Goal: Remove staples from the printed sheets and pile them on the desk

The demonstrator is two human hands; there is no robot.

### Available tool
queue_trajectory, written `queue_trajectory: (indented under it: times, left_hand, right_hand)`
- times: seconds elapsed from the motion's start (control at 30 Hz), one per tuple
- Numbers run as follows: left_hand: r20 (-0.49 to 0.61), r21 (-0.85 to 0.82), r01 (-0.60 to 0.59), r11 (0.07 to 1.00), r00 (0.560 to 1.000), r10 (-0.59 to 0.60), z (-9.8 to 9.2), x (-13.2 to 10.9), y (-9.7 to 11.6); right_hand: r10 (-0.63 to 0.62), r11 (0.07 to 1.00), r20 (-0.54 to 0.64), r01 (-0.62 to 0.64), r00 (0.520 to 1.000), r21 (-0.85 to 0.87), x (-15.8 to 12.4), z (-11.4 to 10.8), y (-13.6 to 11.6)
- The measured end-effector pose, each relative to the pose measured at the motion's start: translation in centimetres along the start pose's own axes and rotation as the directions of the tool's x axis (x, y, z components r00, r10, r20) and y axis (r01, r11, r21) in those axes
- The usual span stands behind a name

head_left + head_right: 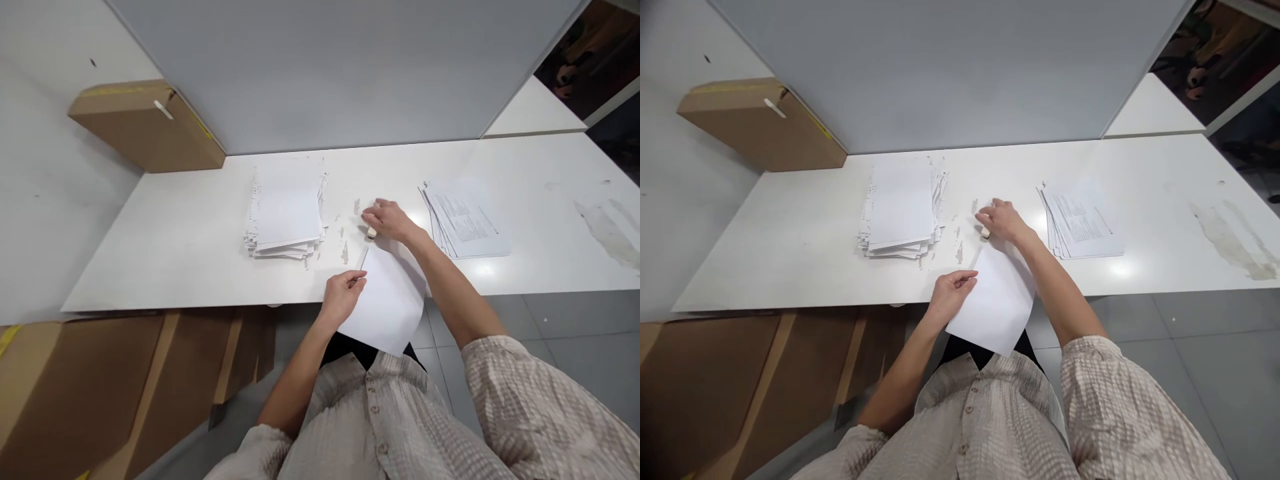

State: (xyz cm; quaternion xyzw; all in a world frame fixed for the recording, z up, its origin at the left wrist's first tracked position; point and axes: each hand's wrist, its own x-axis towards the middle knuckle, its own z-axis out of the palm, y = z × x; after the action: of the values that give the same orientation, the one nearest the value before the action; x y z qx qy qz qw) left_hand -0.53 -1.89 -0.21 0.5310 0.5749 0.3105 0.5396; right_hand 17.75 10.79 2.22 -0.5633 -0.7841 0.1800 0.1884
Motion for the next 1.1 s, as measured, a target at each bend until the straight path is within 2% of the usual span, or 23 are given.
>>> queue_trajectory:
  times: [0.07,0.13,0.33,0.47,0.7,1.1]
  left_hand:
    - [-0.016,-0.039,0.021,0.999,1.000,-0.022,0.1,-0.5,-0.2]
    - [-0.041,-0.056,0.027,0.998,0.999,-0.029,0.3,-0.6,-0.4]
    - [-0.062,-0.036,-0.032,0.999,0.998,0.029,1.4,0.1,-0.6]
    - [-0.061,-0.017,-0.011,1.000,0.998,0.009,1.8,0.1,-0.1]
    - [-0.066,0.022,0.019,1.000,0.998,-0.017,1.9,0.0,0.3]
    - [-0.058,-0.020,0.031,0.999,0.998,-0.032,2.4,0.5,0.8]
  right_hand:
    - [-0.044,0.999,0.048,0.044,0.998,0.005,0.5,0.9,0.1]
    - [-0.064,0.998,0.042,0.063,0.997,0.028,0.1,1.2,0.2]
    - [-0.064,0.992,0.089,0.054,0.994,0.114,-1.1,0.7,0.9]
    - [-0.070,0.986,0.118,0.051,0.991,0.161,-0.8,0.6,1.1]
    - [-0.045,0.981,0.118,0.021,0.992,0.191,-0.8,0.4,1.2]
    - [0.000,0.983,0.072,-0.013,0.997,0.181,-0.6,0.8,1.4]
